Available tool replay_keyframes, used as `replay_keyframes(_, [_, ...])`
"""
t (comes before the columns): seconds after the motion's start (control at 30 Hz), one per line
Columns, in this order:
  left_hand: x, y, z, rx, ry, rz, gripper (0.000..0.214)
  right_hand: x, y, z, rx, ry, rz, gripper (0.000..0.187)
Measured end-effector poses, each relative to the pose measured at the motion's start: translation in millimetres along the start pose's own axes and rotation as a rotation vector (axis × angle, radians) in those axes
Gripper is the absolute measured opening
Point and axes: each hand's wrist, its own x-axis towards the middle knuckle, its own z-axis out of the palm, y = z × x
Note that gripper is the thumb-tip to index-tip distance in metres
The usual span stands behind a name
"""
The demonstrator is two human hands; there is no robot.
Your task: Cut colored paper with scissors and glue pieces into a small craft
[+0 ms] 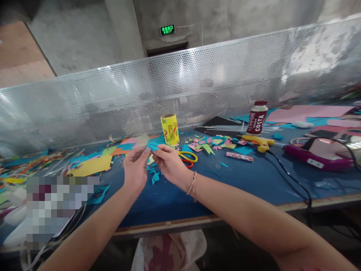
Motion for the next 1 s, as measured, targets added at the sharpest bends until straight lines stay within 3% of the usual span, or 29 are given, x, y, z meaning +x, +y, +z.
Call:
replay_keyframes(0.17, [2,0,-1.0,-0.053,-0.019,-0.025,0.014,0,-2,2,-0.015,-0.003,-0.008,0.010])
replay_keyframes(0.4, [5,4,-1.8,0.004,-0.079,0.041,0.005,2,-2,-2,-0.074,-0.047,-0.030,0.010])
replay_keyframes(0.77, [10,5,-5.3,0.071,-0.133,0.106,0.009,4,-3,-6,-0.097,-0.120,-0.007,0.010])
replay_keyframes(1.0, [13,4,-7.0,0.111,-0.071,0.139,0.011,8,-2,-9,-0.165,-0.125,0.072,0.010])
